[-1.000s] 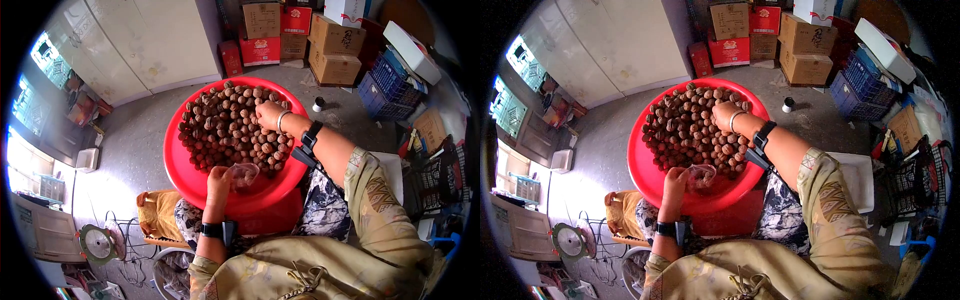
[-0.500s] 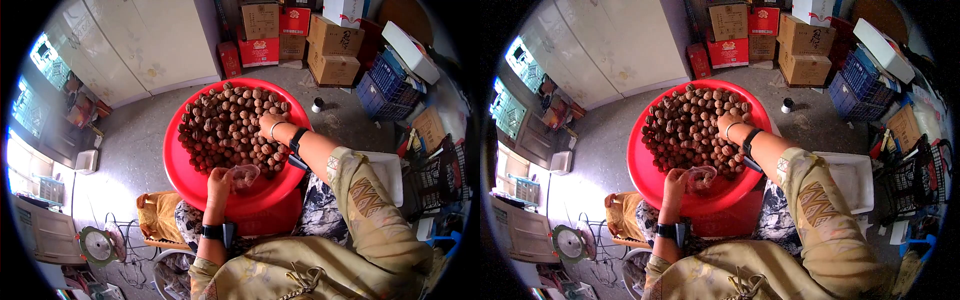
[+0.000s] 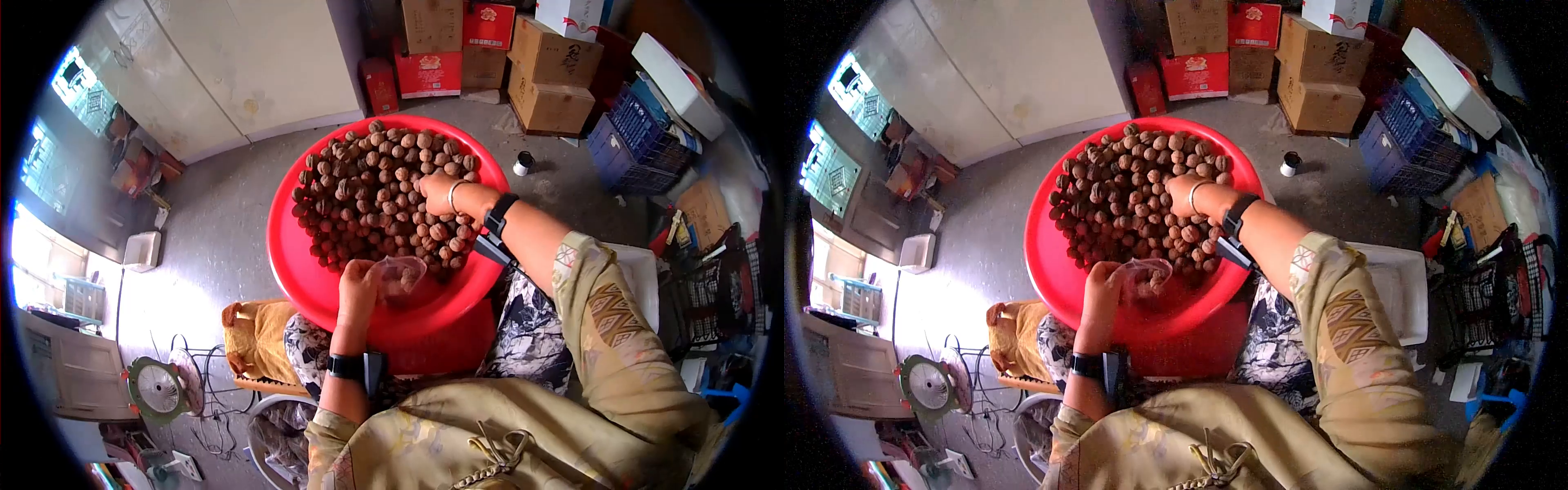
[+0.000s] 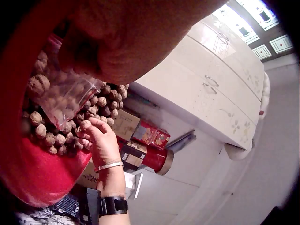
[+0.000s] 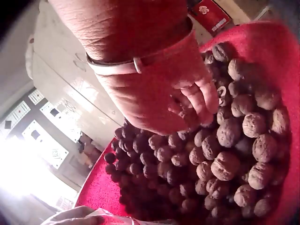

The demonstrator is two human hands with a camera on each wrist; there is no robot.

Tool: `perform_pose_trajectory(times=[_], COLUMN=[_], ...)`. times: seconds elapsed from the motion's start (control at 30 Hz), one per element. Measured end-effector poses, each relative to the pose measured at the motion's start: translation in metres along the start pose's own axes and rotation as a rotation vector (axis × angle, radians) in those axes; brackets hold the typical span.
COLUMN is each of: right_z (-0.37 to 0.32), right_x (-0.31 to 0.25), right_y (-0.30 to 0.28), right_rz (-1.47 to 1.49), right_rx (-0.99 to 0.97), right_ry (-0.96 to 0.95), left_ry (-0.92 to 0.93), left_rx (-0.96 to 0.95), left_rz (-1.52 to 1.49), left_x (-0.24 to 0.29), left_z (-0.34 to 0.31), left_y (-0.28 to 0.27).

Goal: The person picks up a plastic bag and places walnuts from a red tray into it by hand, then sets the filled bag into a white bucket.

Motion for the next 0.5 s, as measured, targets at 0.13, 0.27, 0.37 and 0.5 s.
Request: perform_pose_trajectory(times=[0.13,0.27,0.37,0.5], right_z=[0.001,-0.006,-0.026,-0.050], right_x=[-0.009,-0.021,-0.052,-0.083], right_y=[0.015,0.026,0.018,0.020], right_rz=[0.066,0.228,0.276,0.378], right_rx=[-0.125,-0.240,-0.272,-0.356], right_ry=[-0.047,-0.026,-0.090,-0.101], left_ry=[-0.029,-0.027,-0.030,-0.033], left_rx=[-0.009,-0.003,-0.009,-0.022], left_rz=[-0.005,-0.011,-0.019,0.017], left_x=[-0.006,-0.016,-0.019,-0.019], left_z=[0.003,0.009,0.010,0.011], left_y=[0.000,0.000,0.000,0.001])
Point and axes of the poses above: each hand's wrist, its own z-axis towards the middle knuckle, its own y-axis out of the palm, x = y × z, the point moved 10 cm from there along z, towards the middle knuckle, and after that the axes turned 14 degrees about z, right-handed, at the moved point
